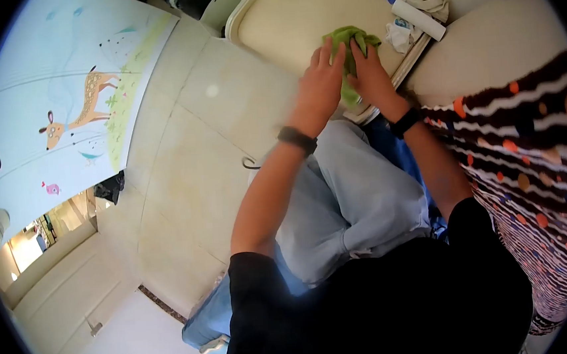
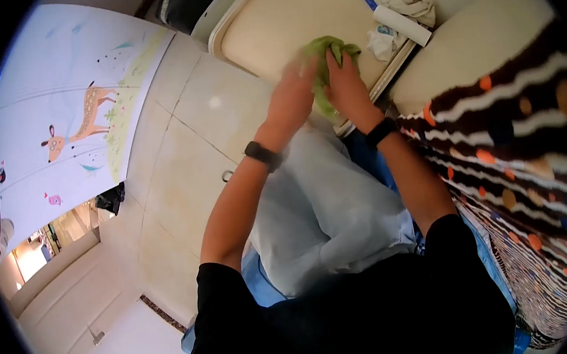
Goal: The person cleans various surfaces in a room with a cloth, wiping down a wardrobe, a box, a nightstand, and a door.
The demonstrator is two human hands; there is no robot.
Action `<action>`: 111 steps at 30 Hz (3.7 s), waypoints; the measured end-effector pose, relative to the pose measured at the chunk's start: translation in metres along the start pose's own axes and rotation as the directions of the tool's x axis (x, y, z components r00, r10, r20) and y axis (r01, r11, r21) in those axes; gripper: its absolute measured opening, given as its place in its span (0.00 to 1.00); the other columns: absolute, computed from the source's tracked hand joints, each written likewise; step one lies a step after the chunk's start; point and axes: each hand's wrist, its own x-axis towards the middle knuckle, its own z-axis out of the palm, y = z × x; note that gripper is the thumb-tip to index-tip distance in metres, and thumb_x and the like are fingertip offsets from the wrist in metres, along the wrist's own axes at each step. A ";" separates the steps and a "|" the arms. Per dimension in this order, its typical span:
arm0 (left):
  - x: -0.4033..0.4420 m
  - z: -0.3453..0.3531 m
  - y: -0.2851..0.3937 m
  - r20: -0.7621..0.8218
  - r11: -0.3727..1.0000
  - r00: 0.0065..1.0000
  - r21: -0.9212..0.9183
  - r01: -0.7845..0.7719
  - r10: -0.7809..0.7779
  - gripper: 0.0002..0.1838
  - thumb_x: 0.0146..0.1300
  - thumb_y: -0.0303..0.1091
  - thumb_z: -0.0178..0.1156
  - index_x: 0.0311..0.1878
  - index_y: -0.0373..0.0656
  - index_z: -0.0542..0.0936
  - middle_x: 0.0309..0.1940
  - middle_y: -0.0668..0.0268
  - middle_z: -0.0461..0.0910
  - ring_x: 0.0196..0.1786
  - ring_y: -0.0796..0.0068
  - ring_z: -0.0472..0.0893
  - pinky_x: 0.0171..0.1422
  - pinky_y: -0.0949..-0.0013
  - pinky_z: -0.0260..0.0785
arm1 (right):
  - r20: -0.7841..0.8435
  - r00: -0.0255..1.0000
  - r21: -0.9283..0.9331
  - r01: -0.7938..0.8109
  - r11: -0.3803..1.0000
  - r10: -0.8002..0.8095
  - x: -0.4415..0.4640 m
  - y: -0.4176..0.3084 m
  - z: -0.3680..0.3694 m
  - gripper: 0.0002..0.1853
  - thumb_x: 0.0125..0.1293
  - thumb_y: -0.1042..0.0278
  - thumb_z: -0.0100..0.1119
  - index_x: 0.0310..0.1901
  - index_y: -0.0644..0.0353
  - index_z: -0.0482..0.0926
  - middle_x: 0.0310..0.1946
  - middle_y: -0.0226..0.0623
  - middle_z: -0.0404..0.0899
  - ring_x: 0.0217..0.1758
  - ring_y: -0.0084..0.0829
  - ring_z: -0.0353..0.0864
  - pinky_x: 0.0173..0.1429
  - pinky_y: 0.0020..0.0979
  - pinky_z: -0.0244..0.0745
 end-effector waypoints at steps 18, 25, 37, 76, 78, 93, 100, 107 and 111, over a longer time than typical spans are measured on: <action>0.122 0.038 -0.123 -0.104 0.999 0.994 0.035 0.031 -0.027 0.23 0.50 0.23 0.66 0.50 0.41 0.70 0.45 0.55 0.79 0.53 0.50 0.75 0.52 0.55 0.73 | -0.044 0.998 0.002 -0.048 0.999 0.048 0.144 -0.019 0.032 0.26 0.54 0.78 0.60 0.57 0.52 0.74 0.51 0.43 0.74 0.54 0.46 0.75 0.53 0.41 0.76; 0.126 0.066 -0.069 0.065 0.999 0.998 0.031 0.011 -0.013 0.12 0.58 0.29 0.57 0.46 0.47 0.74 0.38 0.61 0.80 0.47 0.54 0.78 0.47 0.55 0.74 | -0.032 0.968 -0.252 -0.250 0.935 0.251 0.100 0.003 0.004 0.21 0.54 0.77 0.60 0.51 0.57 0.73 0.48 0.48 0.74 0.51 0.49 0.76 0.48 0.44 0.77; 0.017 0.026 -0.084 -0.012 0.997 0.998 -0.038 0.066 -0.066 0.16 0.51 0.25 0.61 0.44 0.47 0.76 0.38 0.62 0.79 0.45 0.56 0.78 0.45 0.58 0.73 | 0.188 0.982 -0.189 0.021 0.982 0.015 0.046 -0.054 0.025 0.22 0.58 0.76 0.57 0.56 0.60 0.72 0.58 0.55 0.70 0.55 0.52 0.75 0.54 0.42 0.77; 0.198 0.044 -0.128 0.136 0.945 0.991 0.327 -0.029 -0.017 0.09 0.63 0.28 0.53 0.47 0.47 0.75 0.34 0.57 0.83 0.42 0.55 0.83 0.41 0.55 0.76 | -0.209 0.958 -0.332 -0.258 0.907 0.196 0.186 -0.002 0.052 0.20 0.57 0.67 0.61 0.51 0.58 0.72 0.49 0.50 0.71 0.50 0.49 0.75 0.48 0.44 0.78; 0.173 0.041 -0.113 0.063 0.954 0.998 0.300 0.003 -0.023 0.05 0.63 0.31 0.52 0.35 0.47 0.78 0.31 0.61 0.84 0.40 0.57 0.83 0.39 0.57 0.77 | -0.195 0.969 -0.310 -0.210 0.927 0.154 0.165 -0.005 0.058 0.21 0.56 0.68 0.62 0.51 0.58 0.70 0.49 0.51 0.69 0.51 0.50 0.73 0.49 0.43 0.77; 0.054 0.042 0.005 0.281 0.960 0.959 0.252 -0.120 0.046 0.04 0.53 0.25 0.59 0.25 0.46 0.80 0.25 0.63 0.83 0.32 0.61 0.84 0.33 0.63 0.77 | 0.095 0.967 -0.125 -0.226 0.966 0.238 -0.006 -0.015 0.002 0.21 0.58 0.70 0.56 0.53 0.62 0.66 0.49 0.57 0.67 0.54 0.58 0.69 0.57 0.49 0.69; 0.048 0.054 0.002 0.164 0.966 0.985 0.260 0.000 -0.044 0.04 0.54 0.25 0.59 0.33 0.45 0.77 0.28 0.65 0.82 0.36 0.64 0.82 0.33 0.64 0.77 | -0.035 0.999 -0.248 0.007 0.969 -0.016 0.004 0.014 0.025 0.29 0.56 0.72 0.59 0.60 0.65 0.65 0.57 0.67 0.63 0.61 0.62 0.63 0.64 0.49 0.64; 0.098 0.063 -0.018 0.098 0.960 0.994 0.278 0.024 -0.054 0.02 0.57 0.26 0.57 0.33 0.45 0.77 0.29 0.62 0.83 0.36 0.62 0.83 0.36 0.62 0.77 | -0.081 0.987 -0.241 0.114 0.964 -0.137 0.065 0.062 0.051 0.25 0.55 0.72 0.58 0.56 0.69 0.68 0.53 0.66 0.65 0.56 0.61 0.66 0.60 0.49 0.65; 0.093 0.054 -0.016 0.137 0.972 0.989 0.233 0.022 -0.055 0.02 0.59 0.27 0.56 0.31 0.45 0.77 0.28 0.61 0.83 0.35 0.61 0.83 0.36 0.60 0.76 | -0.156 0.988 -0.219 -0.058 0.974 0.024 0.053 0.029 0.035 0.21 0.58 0.73 0.54 0.55 0.69 0.70 0.48 0.61 0.67 0.52 0.58 0.68 0.55 0.48 0.66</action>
